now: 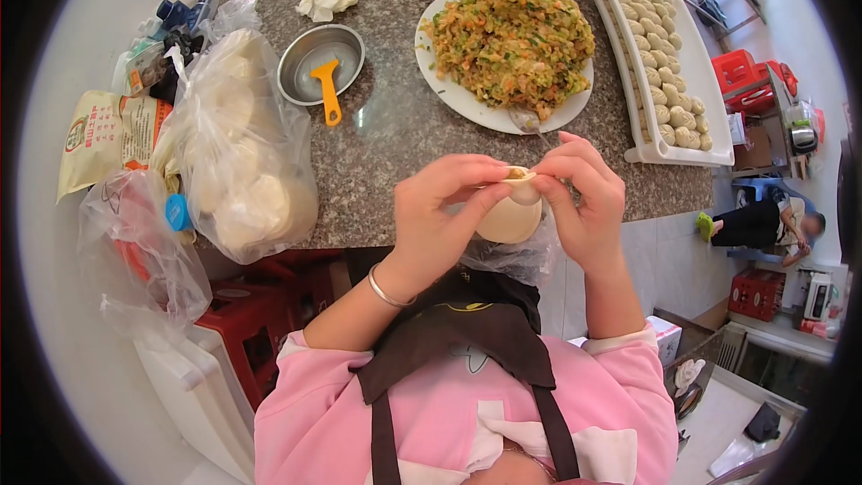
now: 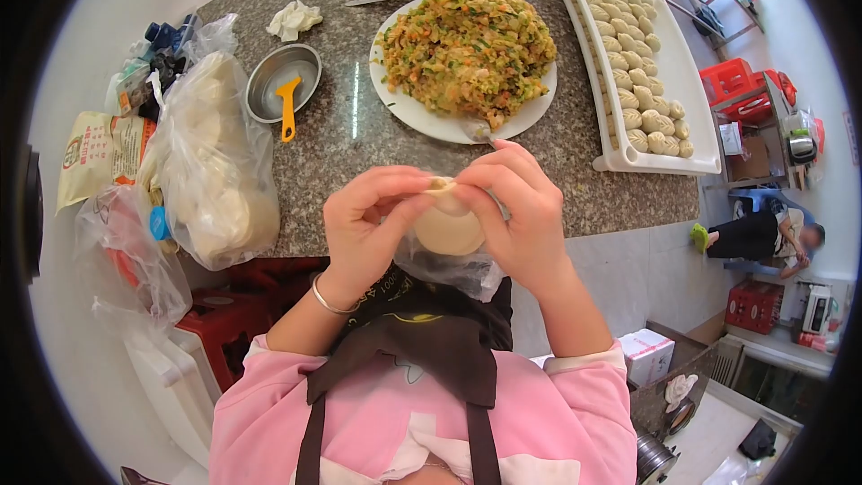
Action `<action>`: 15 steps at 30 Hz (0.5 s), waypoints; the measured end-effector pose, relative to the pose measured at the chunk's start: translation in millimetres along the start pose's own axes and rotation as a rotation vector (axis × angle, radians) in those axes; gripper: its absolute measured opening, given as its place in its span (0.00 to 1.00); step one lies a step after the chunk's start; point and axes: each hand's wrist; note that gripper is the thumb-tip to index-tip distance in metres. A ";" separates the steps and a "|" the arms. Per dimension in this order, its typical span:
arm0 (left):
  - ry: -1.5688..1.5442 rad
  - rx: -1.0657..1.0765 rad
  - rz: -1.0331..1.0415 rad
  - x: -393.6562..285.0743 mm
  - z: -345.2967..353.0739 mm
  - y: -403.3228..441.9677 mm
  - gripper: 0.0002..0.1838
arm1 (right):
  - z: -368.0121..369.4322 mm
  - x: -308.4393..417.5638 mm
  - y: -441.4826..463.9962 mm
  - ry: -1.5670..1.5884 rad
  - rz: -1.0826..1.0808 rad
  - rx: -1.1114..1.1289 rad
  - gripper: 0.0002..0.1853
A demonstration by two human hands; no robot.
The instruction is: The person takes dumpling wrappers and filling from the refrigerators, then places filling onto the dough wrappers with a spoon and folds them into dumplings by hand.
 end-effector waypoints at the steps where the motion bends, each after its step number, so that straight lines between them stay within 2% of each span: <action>1: 0.026 0.045 0.022 0.6 -3.1 0.0 0.09 | -3.1 -1.6 0.4 0.082 0.067 0.050 0.04; 2: 0.051 0.091 0.045 1.2 -5.3 0.1 0.08 | -5.2 -2.3 1.5 0.164 0.134 0.099 0.05; 7: 0.076 0.149 0.078 2.4 -7.3 0.0 0.08 | -5.9 1.5 8.9 0.126 0.090 0.098 0.05; 9: 0.069 0.148 0.076 1.7 -4.0 -0.2 0.08 | -3.4 0.3 6.1 0.084 0.042 0.103 0.05; 11: -0.030 0.046 0.019 -0.2 1.6 -0.9 0.08 | 1.8 -0.9 1.7 0.009 0.001 0.052 0.05; 15: -0.070 0.043 -0.003 -0.5 2.1 -1.8 0.08 | 2.1 4.5 3.2 -0.009 -0.010 0.085 0.05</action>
Point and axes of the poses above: each hand's wrist, its own y-axis towards the middle knuckle, its own z-axis out of the palm, x = y × z, and after that the axes turned 11 degrees about -z, right-handed
